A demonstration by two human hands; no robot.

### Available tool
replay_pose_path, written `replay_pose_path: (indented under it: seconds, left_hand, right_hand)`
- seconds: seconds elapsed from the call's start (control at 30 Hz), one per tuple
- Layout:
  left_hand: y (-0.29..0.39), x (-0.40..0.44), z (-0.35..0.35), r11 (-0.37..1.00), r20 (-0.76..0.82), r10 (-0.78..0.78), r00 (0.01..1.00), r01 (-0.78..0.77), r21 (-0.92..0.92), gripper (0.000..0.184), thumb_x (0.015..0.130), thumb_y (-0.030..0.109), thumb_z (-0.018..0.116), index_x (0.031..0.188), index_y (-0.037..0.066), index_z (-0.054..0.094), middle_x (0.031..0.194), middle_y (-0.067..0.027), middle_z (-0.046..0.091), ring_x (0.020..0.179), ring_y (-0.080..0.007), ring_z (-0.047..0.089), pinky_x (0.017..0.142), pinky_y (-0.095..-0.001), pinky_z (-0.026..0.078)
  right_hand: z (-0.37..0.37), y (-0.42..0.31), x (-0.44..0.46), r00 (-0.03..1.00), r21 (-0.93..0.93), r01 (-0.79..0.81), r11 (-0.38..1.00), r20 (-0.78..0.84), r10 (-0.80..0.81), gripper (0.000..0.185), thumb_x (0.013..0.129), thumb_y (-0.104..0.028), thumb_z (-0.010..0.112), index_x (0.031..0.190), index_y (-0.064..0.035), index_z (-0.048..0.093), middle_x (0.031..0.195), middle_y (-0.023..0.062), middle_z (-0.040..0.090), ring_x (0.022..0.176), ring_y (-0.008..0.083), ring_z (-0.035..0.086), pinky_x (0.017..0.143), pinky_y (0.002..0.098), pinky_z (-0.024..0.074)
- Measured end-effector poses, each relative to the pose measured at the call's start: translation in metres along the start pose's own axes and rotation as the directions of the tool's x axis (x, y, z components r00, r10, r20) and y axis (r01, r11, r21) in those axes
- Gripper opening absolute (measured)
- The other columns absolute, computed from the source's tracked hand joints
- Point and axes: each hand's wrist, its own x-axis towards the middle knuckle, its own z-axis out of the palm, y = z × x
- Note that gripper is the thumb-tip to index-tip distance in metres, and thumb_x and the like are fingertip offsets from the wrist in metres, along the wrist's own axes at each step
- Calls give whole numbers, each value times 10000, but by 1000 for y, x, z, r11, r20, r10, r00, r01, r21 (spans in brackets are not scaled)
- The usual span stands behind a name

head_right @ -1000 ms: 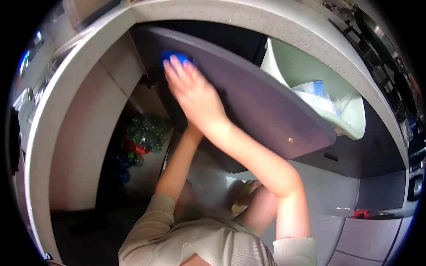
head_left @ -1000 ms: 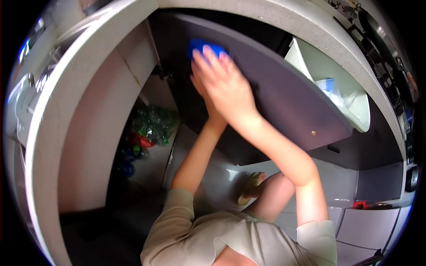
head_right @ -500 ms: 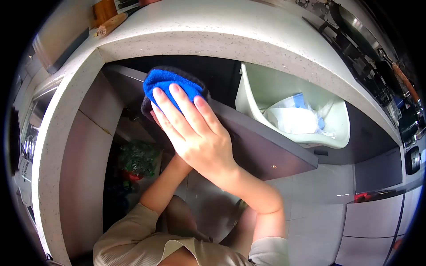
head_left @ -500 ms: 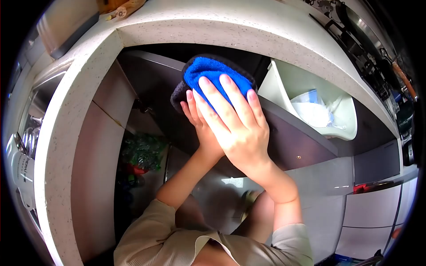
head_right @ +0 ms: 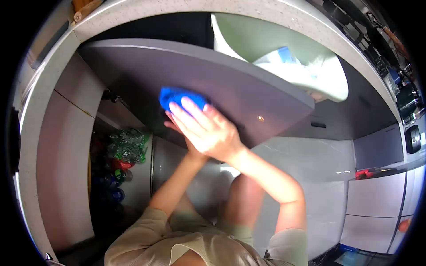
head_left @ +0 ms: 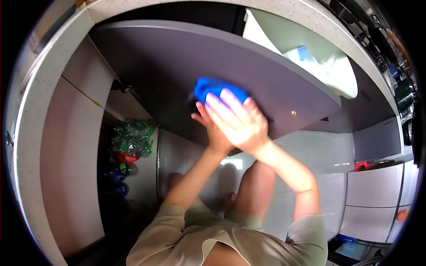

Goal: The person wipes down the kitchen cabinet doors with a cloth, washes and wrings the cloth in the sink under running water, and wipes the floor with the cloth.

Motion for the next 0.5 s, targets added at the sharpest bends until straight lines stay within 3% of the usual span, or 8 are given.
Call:
replay_pose_path:
  seconds: [0.1, 0.13, 0.2, 0.27, 0.3, 0.33, 0.4, 0.5]
  left_hand:
    - [15, 61, -8, 955, -231, 220, 948, -257, -147, 644, 897, 446, 399, 1368, 10, 348, 1457, -234, 216, 1364, -444, 104, 1075, -563, -79]
    - [29, 70, -24, 959, -226, 168, 960, -212, -190, 636, 900, 432, 404, 1366, 3, 341, 1450, -232, 223, 1356, -441, 135, 1080, -562, -44]
    - [57, 88, -55, 954, -214, 62, 975, -121, -276, 623, 904, 403, 414, 1362, -10, 328, 1436, -228, 236, 1341, -436, 196, 1092, -560, 27]
    - [49, 65, -30, 981, -301, 98, 948, -142, -129, 636, 900, 397, 433, 1373, -7, 302, 1429, -224, 236, 1339, -430, 202, 1089, -568, 79]
    - [48, 43, -21, 991, -248, 56, 967, -84, -101, 679, 881, 400, 477, 1387, -1, 267, 1419, -217, 243, 1331, -439, 199, 1074, -584, 123]
    - [39, 13, -4, 992, -212, 68, 975, -89, -90, 731, 858, 424, 512, 1391, -3, 253, 1418, -240, 220, 1314, -466, 191, 1055, -612, 122]
    - [27, -44, 12, 976, 16, -53, 998, 55, -211, 767, 847, 421, 530, 1402, -5, 215, 1408, -274, 200, 1298, -492, 171, 1037, -634, 115]
    - [26, -59, 2, 980, 242, -8, 970, 56, -192, 784, 848, 417, 526, 1407, -12, 181, 1399, -301, 184, 1293, -499, 152, 1034, -638, 95]
  right_hand:
    - [-37, 28, 42, 993, -29, -103, 994, -61, 101, 273, 842, -203, 532, 1075, -126, 649, 1221, -2, 586, 1198, 165, 499, 1096, 381, 224]
    - [-41, 35, 47, 987, -63, -116, 991, -122, 107, 270, 842, -201, 527, 1068, -119, 650, 1213, 2, 593, 1201, 164, 497, 1093, 376, 230]
    - [-40, 37, 38, 994, -67, -81, 994, -77, 76, 286, 846, -165, 510, 1090, -114, 651, 1201, 20, 602, 1181, 211, 514, 1099, 386, 197]
    - [-35, 32, 17, 999, -94, -45, 995, -1, 45, 298, 844, -147, 498, 1098, -113, 650, 1227, 9, 586, 1192, 212, 505, 1106, 376, 176]
    - [-32, 26, 0, 995, -79, -18, 997, 96, 26, 295, 843, -149, 495, 1092, -115, 649, 1251, -8, 567, 1197, 187, 499, 1108, 363, 179]
    - [-21, 19, -22, 993, -73, 23, 997, 119, -14, 294, 841, -150, 493, 1089, -118, 648, 1269, -20, 552, 1202, 168, 493, 1107, 353, 188]
    - [9, 9, -69, 988, -75, 128, 989, 93, -121, 293, 839, -153, 490, 1086, -126, 645, 1298, -42, 526, 1209, 134, 483, 1104, 335, 208]
    - [4, 9, -77, 973, -5, 175, 985, 155, -172, 312, 837, -201, 530, 1124, -137, 634, 1285, -38, 535, 1214, 119, 477, 1107, 322, 222]
